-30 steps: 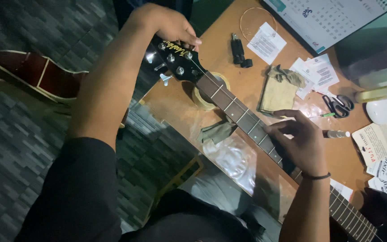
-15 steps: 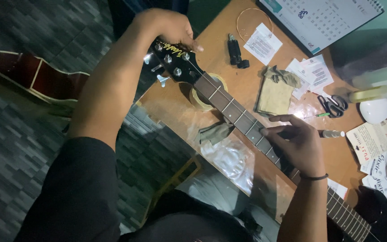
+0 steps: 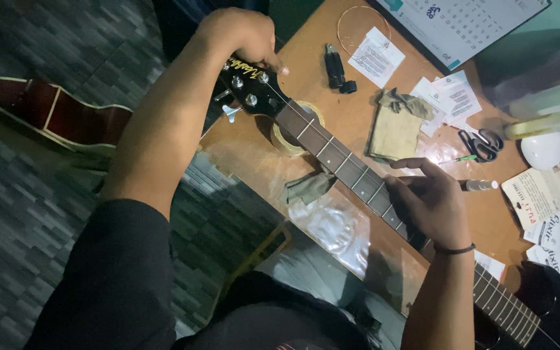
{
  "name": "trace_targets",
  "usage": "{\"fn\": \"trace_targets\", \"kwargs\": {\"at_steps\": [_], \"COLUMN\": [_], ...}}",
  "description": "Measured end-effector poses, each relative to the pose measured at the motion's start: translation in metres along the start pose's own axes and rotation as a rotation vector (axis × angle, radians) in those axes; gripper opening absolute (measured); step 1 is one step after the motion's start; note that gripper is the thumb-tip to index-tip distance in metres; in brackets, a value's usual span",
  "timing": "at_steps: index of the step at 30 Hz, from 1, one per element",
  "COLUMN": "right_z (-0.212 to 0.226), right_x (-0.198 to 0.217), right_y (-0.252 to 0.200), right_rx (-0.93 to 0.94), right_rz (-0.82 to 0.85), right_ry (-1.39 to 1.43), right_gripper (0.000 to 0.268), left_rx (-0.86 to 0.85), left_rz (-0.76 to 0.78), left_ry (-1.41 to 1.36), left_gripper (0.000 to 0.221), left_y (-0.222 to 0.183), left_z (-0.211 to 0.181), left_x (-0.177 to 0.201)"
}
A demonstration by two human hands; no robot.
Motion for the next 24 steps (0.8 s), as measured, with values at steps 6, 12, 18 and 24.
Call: {"fn": "trace_targets", "kwargs": {"at_steps": [6,12,18,24], "right_z": [-0.004,-0.011,-0.015,-0.010], "right_x": [-0.002,0.006,0.009,-0.002], "right_y": [-0.003,-0.009,-0.031,-0.057], "right_rx": [0.083,0.117,0.220,0.405], "right_rz": [0.061,0.025,-0.107,-0.378], "right_ry": [0.208,0.094,-0.159,-0.383], "right_gripper": [0.016,0.026,0.034,0.026], "left_rx": [-0.224,-0.597,-0.806,-0.735], "left_rz": [-0.215,-0.453,-0.824,-0.879], "left_ry": [-0.211,-0.345,-0.012,0.107], "left_gripper": [0.036,0.024,0.047,0.070], "left_y": [-0.002,-0.074,-0.139,-0.143], "left_z": [-0.004,-0.049,-0.050,-0.023], "left_x": [-0.006,-0.013,-0.054,-0.065]}}
Point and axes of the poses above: each hand's wrist, its own y-axis towards the middle knuckle, its own x-axis out of the back of the hand, z = x × y, the point moved 6 cm from there along y, towards the middle knuckle, and after that the axes turned 14 degrees about -y, right-handed, at the moved point
